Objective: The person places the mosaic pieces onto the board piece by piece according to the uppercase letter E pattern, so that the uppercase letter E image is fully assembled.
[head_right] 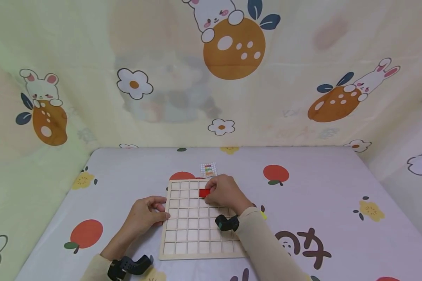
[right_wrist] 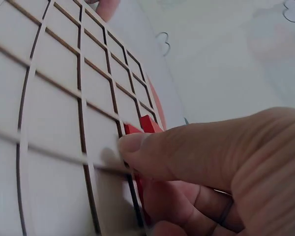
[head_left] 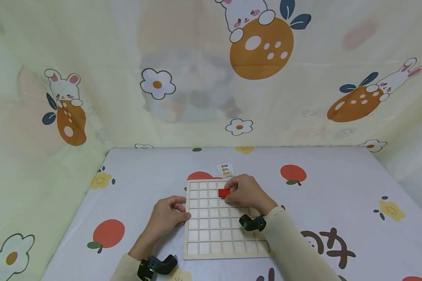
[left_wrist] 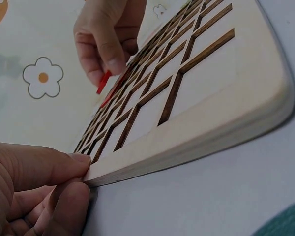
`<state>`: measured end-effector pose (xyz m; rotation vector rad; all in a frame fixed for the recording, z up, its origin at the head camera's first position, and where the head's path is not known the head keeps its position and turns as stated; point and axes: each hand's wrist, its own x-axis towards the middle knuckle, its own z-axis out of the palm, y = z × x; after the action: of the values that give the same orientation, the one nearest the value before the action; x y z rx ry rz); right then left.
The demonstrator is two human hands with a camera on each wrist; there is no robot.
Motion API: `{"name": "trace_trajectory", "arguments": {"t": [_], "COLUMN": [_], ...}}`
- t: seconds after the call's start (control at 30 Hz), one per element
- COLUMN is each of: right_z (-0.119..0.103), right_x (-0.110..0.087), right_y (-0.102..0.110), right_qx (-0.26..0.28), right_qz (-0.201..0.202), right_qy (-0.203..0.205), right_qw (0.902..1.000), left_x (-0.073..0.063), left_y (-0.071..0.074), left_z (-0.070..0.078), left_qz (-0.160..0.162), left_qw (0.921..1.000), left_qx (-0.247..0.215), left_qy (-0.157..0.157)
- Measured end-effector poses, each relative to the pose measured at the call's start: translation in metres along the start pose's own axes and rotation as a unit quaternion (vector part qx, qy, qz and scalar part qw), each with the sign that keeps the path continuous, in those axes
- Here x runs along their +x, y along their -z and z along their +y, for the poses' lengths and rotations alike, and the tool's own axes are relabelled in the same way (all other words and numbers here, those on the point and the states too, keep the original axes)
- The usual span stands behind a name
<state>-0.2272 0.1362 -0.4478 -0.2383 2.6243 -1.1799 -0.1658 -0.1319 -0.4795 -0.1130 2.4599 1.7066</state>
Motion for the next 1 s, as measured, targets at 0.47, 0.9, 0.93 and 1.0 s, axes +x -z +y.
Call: {"name": "trace_trajectory", "arguments": {"t": [0.47, 0.9, 0.93, 1.0], "right_z": [-0.017, -0.027, -0.028, -0.029], "right_x": [0.012, 0.016, 0.016, 0.016], "right_y": [-0.017, -0.025, -0.026, -0.026], "right_qx": [-0.007, -0.027, -0.032, -0.039], "right_qz": [0.001, 0.002, 0.002, 0.003], "right_qy": [0.005, -0.002, -0.001, 0.001], "right_qw": [1.0, 0.9996, 0.9995, 0.9992], "left_x": [0.0, 0.001, 0.001, 0.001], "left_y": [0.0, 0.001, 0.001, 0.001], "left_z": [0.0, 0.0, 0.0, -0.001], "left_qz": [-0.007, -0.008, -0.008, -0.008], "left_qw": [1.0, 0.9999, 0.9999, 0.9999], "left_qx": [0.002, 0.008, 0.008, 0.008], "left_qy": [0.004, 0.004, 0.005, 0.006]}}
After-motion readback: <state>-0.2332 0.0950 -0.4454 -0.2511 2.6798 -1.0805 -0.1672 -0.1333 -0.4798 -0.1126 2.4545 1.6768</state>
